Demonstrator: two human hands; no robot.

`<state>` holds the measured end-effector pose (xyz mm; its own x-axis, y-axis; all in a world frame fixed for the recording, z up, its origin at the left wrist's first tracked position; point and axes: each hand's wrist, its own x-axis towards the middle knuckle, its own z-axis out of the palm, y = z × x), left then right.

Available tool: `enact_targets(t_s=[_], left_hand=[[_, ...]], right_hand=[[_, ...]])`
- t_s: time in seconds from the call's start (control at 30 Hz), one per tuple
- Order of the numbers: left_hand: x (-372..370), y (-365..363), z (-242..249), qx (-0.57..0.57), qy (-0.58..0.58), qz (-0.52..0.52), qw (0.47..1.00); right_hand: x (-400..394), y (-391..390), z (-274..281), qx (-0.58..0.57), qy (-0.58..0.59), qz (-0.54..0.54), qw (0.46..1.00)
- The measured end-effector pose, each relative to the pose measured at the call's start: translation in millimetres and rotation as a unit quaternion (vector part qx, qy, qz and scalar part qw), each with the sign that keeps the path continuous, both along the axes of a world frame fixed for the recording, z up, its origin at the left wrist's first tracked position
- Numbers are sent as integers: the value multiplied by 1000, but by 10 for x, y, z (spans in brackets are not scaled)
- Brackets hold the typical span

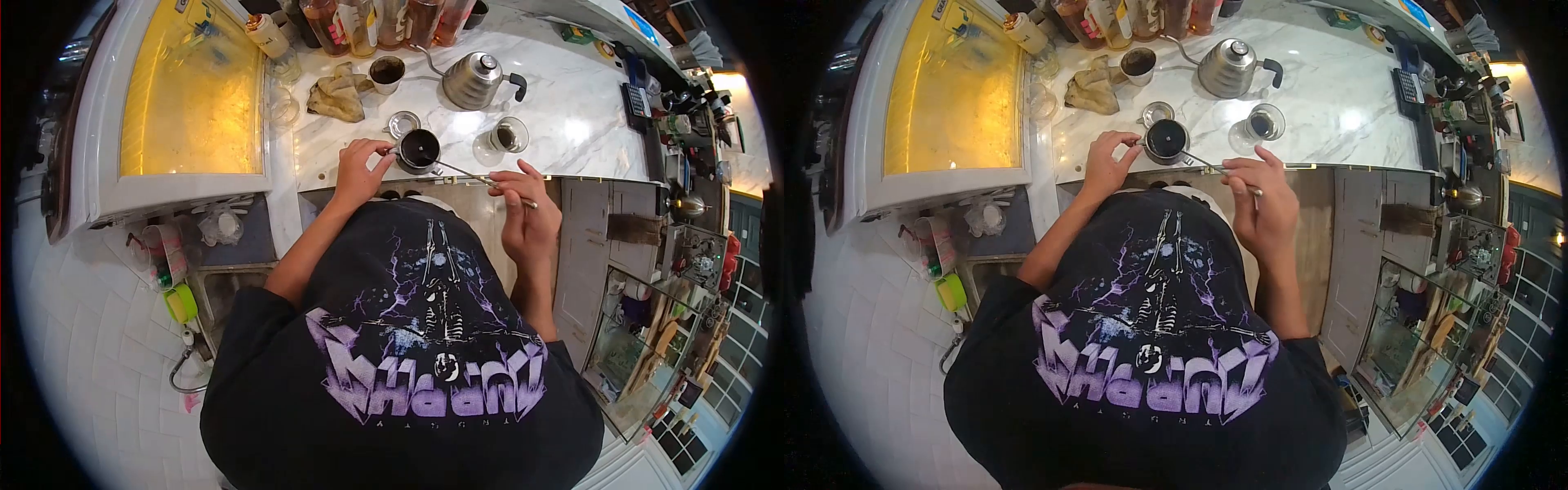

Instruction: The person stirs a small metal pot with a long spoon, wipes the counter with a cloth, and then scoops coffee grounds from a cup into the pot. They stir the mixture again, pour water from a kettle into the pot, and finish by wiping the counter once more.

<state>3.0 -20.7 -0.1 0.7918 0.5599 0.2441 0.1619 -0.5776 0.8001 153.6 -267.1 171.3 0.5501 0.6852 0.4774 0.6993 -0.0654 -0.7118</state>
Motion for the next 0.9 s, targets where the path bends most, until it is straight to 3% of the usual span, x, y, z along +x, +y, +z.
enact_targets(t_s=[0.23, 0.9], left_hand=[[-11, -66, 148, 5, 27, 22, 999], [13, -160, 113, 6, 48, 44, 998]], right_hand=[[87, 24, -62, 28, -42, 20, 999], [310, -268, -258, 43, 57, 44, 996]])
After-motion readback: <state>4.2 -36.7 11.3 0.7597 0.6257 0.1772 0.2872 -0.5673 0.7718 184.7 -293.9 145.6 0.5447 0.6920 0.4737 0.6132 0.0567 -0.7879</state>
